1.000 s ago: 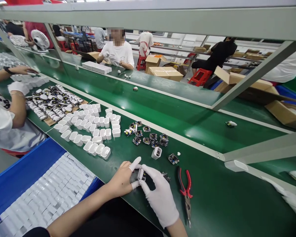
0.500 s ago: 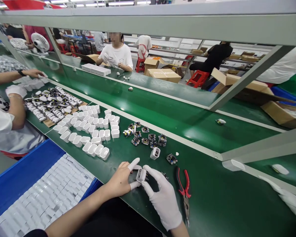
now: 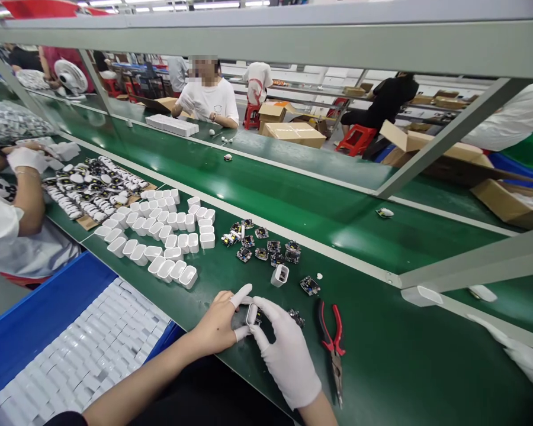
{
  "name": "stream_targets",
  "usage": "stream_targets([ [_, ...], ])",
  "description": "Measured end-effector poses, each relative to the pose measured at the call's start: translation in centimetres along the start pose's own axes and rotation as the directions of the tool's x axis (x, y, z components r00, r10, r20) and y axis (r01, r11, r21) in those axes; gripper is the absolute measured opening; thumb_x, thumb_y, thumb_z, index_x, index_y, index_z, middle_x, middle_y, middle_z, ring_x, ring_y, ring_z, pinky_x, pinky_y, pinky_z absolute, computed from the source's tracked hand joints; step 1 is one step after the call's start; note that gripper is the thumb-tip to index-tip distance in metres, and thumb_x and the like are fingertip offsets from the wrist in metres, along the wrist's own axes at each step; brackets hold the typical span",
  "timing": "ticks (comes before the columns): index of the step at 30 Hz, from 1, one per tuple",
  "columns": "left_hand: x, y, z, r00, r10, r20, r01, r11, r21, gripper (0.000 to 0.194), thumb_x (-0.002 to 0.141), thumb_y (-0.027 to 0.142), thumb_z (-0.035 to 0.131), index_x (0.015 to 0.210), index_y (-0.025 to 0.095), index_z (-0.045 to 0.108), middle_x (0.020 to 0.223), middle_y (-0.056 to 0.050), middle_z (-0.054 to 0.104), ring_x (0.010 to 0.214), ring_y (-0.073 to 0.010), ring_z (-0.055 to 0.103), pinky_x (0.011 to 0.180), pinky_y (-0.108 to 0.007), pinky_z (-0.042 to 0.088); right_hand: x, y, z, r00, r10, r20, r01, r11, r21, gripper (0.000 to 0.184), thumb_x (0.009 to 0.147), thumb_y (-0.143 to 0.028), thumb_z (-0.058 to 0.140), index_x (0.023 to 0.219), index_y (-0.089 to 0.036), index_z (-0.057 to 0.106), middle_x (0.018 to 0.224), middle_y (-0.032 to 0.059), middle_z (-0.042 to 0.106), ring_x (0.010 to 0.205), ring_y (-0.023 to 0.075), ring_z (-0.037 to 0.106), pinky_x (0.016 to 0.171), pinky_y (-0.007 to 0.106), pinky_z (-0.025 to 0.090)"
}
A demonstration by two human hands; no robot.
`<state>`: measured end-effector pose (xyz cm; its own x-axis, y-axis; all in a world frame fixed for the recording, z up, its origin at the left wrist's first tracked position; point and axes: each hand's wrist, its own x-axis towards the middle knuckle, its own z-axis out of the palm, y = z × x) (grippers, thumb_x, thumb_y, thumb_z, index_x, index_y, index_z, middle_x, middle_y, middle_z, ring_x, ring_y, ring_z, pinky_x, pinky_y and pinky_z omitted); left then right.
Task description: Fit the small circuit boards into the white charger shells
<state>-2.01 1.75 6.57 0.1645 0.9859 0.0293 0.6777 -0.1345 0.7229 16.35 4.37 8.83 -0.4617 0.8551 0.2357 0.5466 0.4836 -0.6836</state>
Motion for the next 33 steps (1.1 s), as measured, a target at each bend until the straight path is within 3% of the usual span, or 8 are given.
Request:
stream_targets([
  [5, 0.0, -0.3, 0.2, 1.000, 0.002, 0.000, -0.002, 1.000, -0.005, 0.086, 0.078, 0.024, 0.069, 0.151, 0.019, 0.025, 0.096, -0.007, 0.056, 0.093, -0.0250, 0.051, 0.089, -0.043, 0.047, -0.1, -0.3, 0.4, 0.997, 0.076, 0.019, -0.076, 0.997, 0.026, 0.044, 0.086, -0.020, 0.057, 0.130, -0.027, 0.057, 0.133, 0.0066, 0.062, 0.128, 0.0290, 0.052, 0.107, 0.055, 0.043],
  [9, -0.2, -0.3, 0.2, 0.998, 0.051, -0.040, -0.052, 0.999, -0.017, 0.088, 0.076, 0.019, 0.069, 0.151, 0.024, 0.024, 0.099, -0.007, 0.057, 0.092, -0.0243, 0.052, 0.088, -0.043, 0.048, -0.6, -0.3, 0.9, 0.969, 0.233, 0.078, -0.245, 0.936, 0.251, 0.052, 0.084, -0.024, 0.062, 0.134, -0.027, 0.053, 0.140, 0.0078, 0.056, 0.130, 0.0269, 0.051, 0.111, 0.052, 0.039],
  [13, -0.5, -0.3, 0.2, 0.948, 0.259, -0.187, -0.263, 0.965, 0.005, 0.086, 0.079, 0.021, 0.067, 0.151, 0.030, 0.021, 0.102, -0.006, 0.057, 0.093, -0.0235, 0.053, 0.087, -0.041, 0.050, -0.9, -0.4, 1.0, 0.917, 0.349, 0.193, -0.391, 0.689, 0.610, 0.074, 0.080, -0.034, 0.070, 0.146, -0.022, 0.037, 0.144, 0.0138, 0.051, 0.129, 0.0274, 0.052, 0.110, 0.050, 0.041],
  [15, -0.6, -0.2, 0.3, 0.896, 0.358, -0.264, -0.357, 0.932, 0.054, 0.081, 0.083, 0.026, 0.066, 0.151, 0.030, 0.021, 0.097, -0.006, 0.056, 0.092, -0.0236, 0.053, 0.086, -0.041, 0.050, -0.7, -0.8, 0.8, 0.890, 0.362, 0.278, -0.442, 0.527, 0.726, 0.067, 0.079, -0.039, 0.072, 0.138, -0.020, 0.048, 0.138, 0.0148, 0.057, 0.124, 0.0287, 0.057, 0.108, 0.049, 0.043],
  [17, -0.7, -0.1, 0.3, 0.862, 0.410, -0.299, -0.404, 0.911, 0.085, 0.077, 0.086, 0.031, 0.064, 0.151, 0.028, 0.022, 0.093, -0.006, 0.055, 0.090, -0.0234, 0.053, 0.084, -0.041, 0.051, -0.4, -1.3, 0.6, 0.870, 0.365, 0.332, -0.474, 0.433, 0.767, 0.057, 0.075, -0.040, 0.076, 0.126, -0.019, 0.060, 0.133, 0.0143, 0.061, 0.121, 0.0306, 0.060, 0.106, 0.048, 0.045],
  [25, -1.0, 0.2, 0.2, 0.871, 0.401, -0.285, -0.412, 0.911, 0.025, 0.076, 0.086, 0.038, 0.066, 0.149, 0.029, 0.025, 0.093, -0.005, 0.056, 0.082, -0.0204, 0.053, 0.076, -0.035, 0.051, -0.3, -2.5, 0.8, 0.885, 0.415, 0.210, -0.397, 0.439, 0.806, 0.039, 0.073, -0.039, 0.078, 0.107, -0.021, 0.071, 0.110, 0.0103, 0.073, 0.102, 0.0274, 0.067, 0.098, 0.044, 0.050],
  [29, -1.2, 0.4, -0.2, 0.911, 0.315, -0.266, -0.338, 0.940, -0.044, 0.079, 0.083, 0.037, 0.069, 0.149, 0.029, 0.025, 0.092, -0.003, 0.055, 0.082, -0.0193, 0.054, 0.076, -0.034, 0.051, -0.2, -2.7, 0.0, 0.889, 0.328, 0.319, -0.439, 0.412, 0.798, 0.040, 0.078, -0.042, 0.074, 0.113, -0.023, 0.069, 0.118, 0.0090, 0.069, 0.109, 0.0265, 0.063, 0.100, 0.041, 0.046],
  [33, -1.5, 1.0, -0.8, 0.937, 0.273, -0.216, -0.298, 0.950, -0.095, 0.080, 0.082, 0.034, 0.070, 0.148, 0.030, 0.026, 0.096, -0.004, 0.055, 0.084, -0.0190, 0.055, 0.076, -0.034, 0.052, 0.0, -2.7, -1.0, 0.884, 0.195, 0.425, -0.467, 0.371, 0.803, 0.036, 0.094, -0.047, 0.051, 0.120, -0.026, 0.066, 0.118, 0.0069, 0.066, 0.102, 0.0231, 0.060, 0.088, 0.036, 0.050],
])
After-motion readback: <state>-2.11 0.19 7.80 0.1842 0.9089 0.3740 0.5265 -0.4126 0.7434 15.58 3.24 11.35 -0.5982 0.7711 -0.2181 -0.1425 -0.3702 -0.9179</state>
